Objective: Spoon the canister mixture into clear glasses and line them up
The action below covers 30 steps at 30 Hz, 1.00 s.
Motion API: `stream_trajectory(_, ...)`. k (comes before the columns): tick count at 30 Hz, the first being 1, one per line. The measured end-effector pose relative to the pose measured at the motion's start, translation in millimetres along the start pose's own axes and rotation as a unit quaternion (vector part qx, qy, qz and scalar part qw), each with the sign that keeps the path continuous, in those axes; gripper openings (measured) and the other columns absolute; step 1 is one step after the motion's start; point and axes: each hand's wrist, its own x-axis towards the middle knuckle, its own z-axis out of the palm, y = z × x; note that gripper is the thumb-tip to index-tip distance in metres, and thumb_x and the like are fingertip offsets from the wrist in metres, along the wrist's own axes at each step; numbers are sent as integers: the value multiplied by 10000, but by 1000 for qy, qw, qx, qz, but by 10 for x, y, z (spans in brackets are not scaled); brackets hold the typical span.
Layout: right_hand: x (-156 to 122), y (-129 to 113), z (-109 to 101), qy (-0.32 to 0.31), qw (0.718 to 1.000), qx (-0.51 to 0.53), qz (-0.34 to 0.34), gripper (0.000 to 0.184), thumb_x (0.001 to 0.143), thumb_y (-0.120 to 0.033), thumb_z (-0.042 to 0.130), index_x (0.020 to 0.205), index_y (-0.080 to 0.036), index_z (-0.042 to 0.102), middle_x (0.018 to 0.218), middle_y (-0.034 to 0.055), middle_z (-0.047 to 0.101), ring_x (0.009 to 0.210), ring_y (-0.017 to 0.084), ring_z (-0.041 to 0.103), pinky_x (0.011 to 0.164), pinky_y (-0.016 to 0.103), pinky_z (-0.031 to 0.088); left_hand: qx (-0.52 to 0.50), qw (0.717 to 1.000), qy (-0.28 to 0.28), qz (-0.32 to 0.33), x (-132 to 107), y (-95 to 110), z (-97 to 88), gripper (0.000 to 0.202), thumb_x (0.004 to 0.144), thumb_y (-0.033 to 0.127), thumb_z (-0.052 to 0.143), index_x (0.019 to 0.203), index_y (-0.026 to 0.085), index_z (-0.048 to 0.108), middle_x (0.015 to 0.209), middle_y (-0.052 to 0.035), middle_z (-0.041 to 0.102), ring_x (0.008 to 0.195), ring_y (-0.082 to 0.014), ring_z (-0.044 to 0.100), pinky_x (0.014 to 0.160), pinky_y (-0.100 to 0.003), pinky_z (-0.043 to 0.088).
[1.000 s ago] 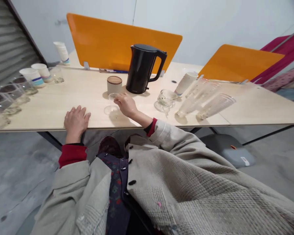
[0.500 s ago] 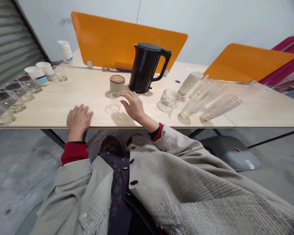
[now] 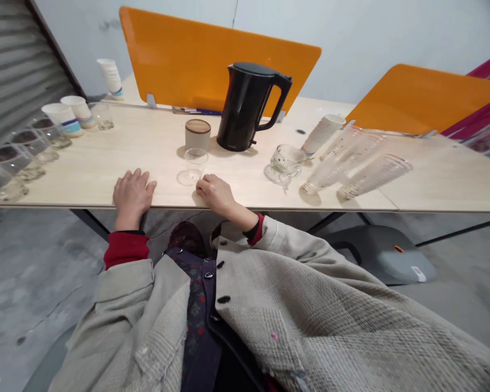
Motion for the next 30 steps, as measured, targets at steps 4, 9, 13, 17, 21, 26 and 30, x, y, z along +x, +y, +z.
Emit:
stream_trajectory(4,3,42,-12,6,1000,25,-11,213,1070,-185,525,1027,-184,733,1143,165,752,1101,287,643,931,380,482,0,1000,9,3,-5,-4,9,537,1093,455,380,1508,239,644,1711,-99,537,1602,-343,425,1316,-528,308)
stream_trajectory(9,93,300,-189,152,979,134,18,180,1071,-219,512,959,-227,653,1012,81,713,967,229,637,901,343,484,-4,1000,7,5,-23,9,2,557,1113,457,361,1531,201,625,1729,-118,511,1613,-334,403,1321,-503,282)
stream_trajectory(13,284,446,-392,241,957,160,11,246,1117,-364,484,975,-242,644,974,63,677,914,227,613,885,369,504,4,1000,-1,-4,-10,17,-6,557,1106,437,379,1545,193,620,1735,-129,501,1621,-361,398,1326,-541,285)
stream_trajectory(17,569,448,-503,266,953,142,28,286,1130,-450,492,992,-259,655,989,57,678,947,236,628,906,378,530,11,1000,3,-4,4,4,6,529,1093,450,385,1508,261,653,1705,-92,544,1598,-360,434,1312,-560,323)
stream_trajectory(21,882,439,-461,245,963,113,24,203,1087,-354,573,972,-252,705,1101,76,712,1116,256,639,1018,403,547,10,1000,15,2,-5,-13,22,523,1092,446,384,1499,271,663,1700,-87,551,1596,-360,438,1312,-572,327)
stream_trajectory(26,1075,518,-416,193,975,106,-20,269,999,-329,679,1240,-267,783,1398,99,714,1318,336,604,1166,534,512,7,1000,12,4,-25,-3,27,553,1094,432,375,1518,211,653,1706,-124,538,1603,-385,429,1319,-583,324)
stream_trajectory(30,1078,674,-458,204,971,124,-8,283,1014,-375,639,1206,-256,808,1384,97,731,1303,334,644,1166,531,522,-10,1000,20,6,-32,6,32,553,1090,428,396,1510,182,659,1705,-148,535,1606,-402,423,1322,-607,319)
